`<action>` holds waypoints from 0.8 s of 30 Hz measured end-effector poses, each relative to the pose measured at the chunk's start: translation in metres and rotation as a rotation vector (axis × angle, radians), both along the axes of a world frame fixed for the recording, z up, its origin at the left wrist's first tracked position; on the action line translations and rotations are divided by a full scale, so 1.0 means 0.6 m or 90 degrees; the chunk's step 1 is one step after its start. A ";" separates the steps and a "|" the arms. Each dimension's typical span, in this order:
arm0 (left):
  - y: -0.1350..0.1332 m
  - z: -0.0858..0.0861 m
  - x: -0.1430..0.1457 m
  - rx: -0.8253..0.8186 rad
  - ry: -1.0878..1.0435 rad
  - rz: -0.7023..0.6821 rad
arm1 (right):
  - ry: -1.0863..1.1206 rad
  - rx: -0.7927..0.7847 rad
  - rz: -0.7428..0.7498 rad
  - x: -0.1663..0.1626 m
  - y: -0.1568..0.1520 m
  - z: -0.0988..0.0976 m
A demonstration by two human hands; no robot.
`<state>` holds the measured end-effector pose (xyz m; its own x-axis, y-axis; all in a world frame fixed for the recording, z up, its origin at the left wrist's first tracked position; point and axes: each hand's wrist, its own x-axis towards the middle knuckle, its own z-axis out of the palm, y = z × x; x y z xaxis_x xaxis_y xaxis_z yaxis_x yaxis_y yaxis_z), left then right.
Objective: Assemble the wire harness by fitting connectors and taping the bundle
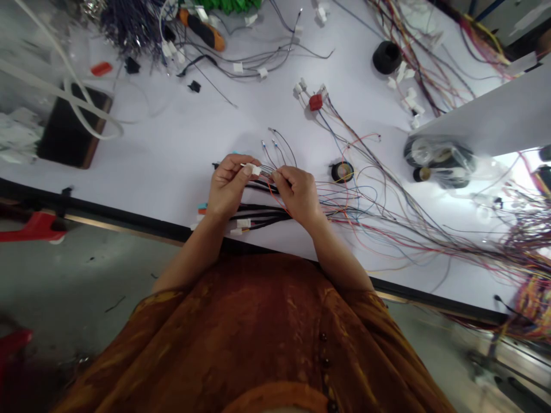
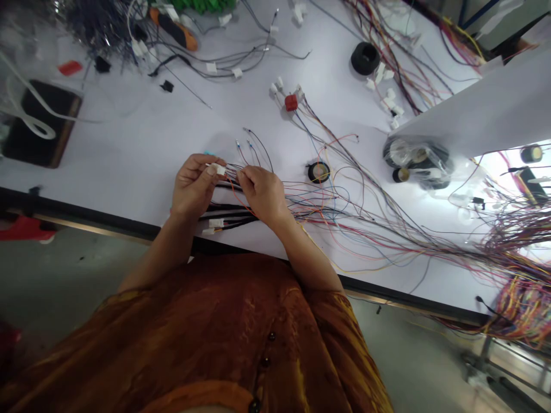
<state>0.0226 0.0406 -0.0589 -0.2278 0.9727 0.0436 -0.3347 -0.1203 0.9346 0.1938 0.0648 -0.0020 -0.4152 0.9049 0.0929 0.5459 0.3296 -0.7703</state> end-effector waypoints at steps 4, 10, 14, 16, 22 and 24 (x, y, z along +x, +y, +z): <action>0.001 -0.001 0.000 -0.012 0.007 -0.004 | -0.010 -0.004 0.008 0.001 -0.002 -0.003; 0.003 -0.002 0.002 -0.015 -0.012 -0.014 | -0.005 0.005 0.019 0.004 -0.006 -0.008; 0.000 -0.001 0.002 -0.015 -0.003 -0.031 | -0.023 -0.002 0.018 -0.001 -0.006 -0.007; -0.003 0.002 0.001 -0.008 0.024 -0.043 | -0.025 -0.004 0.022 -0.006 -0.004 -0.004; -0.009 0.012 -0.002 0.011 0.088 -0.036 | 0.035 -0.046 0.057 -0.005 0.003 -0.007; -0.009 0.013 -0.003 0.006 0.110 -0.044 | 0.052 -0.036 0.061 0.001 0.005 -0.014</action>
<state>0.0210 0.0351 -0.0510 -0.1487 0.9851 0.0861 -0.1769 -0.1121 0.9778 0.1944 0.0677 -0.0102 -0.4936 0.8660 0.0797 0.4482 0.3319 -0.8300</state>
